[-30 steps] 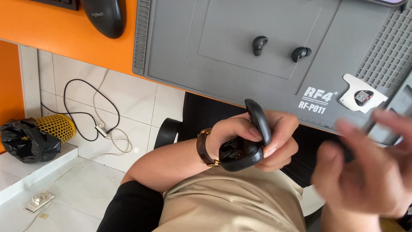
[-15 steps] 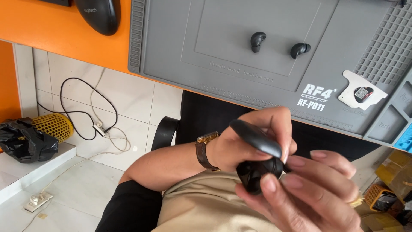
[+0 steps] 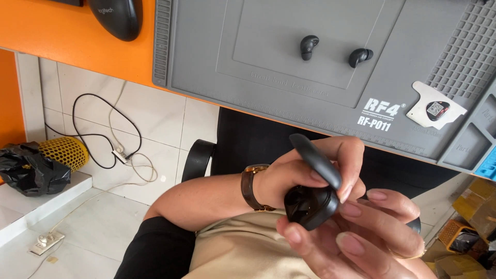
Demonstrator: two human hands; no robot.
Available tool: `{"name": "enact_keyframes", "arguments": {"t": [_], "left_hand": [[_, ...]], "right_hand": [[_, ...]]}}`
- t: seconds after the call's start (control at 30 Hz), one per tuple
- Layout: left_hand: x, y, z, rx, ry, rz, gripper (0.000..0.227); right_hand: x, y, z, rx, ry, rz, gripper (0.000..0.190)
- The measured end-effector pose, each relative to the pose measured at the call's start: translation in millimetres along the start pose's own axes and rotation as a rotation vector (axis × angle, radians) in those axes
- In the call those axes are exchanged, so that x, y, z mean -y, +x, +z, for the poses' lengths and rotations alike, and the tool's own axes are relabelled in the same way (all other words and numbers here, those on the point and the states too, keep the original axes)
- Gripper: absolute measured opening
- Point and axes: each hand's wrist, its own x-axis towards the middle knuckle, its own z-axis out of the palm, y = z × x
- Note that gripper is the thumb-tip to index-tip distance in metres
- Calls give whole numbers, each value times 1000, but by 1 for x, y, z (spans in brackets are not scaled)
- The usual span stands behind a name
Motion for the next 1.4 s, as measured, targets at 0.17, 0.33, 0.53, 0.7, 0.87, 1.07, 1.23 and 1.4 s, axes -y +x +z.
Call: {"name": "enact_keyframes", "arguments": {"t": [0.17, 0.33, 0.53, 0.7, 0.87, 1.07, 1.23, 1.4], "left_hand": [[-5, 6, -3, 44, -259, -54, 28], [-21, 5, -10, 82, -282, 60, 27], [-30, 2, -13, 57, -223, 95, 29], [-34, 1, -6, -122, 63, 108, 28], [-37, -14, 1, -490, 1049, 259, 31], [-51, -15, 8, -510, 1421, 115, 31], [-57, -15, 5, -441, 1659, 142, 38], [-62, -21, -3, -298, 1894, 335, 24]], "right_hand": [[6, -8, -3, 163, 50, -78, 40], [-51, -8, -22, 350, 179, -446, 13], [-144, -80, -67, 660, -315, -366, 15], [-199, -92, -98, 704, -506, 367, 60], [-198, -85, -94, 766, -572, 452, 62], [-195, -85, -94, 860, -623, 537, 67], [-181, -64, -92, 924, -634, 560, 73], [-110, 20, -85, 1536, 141, 839, 70]]}}
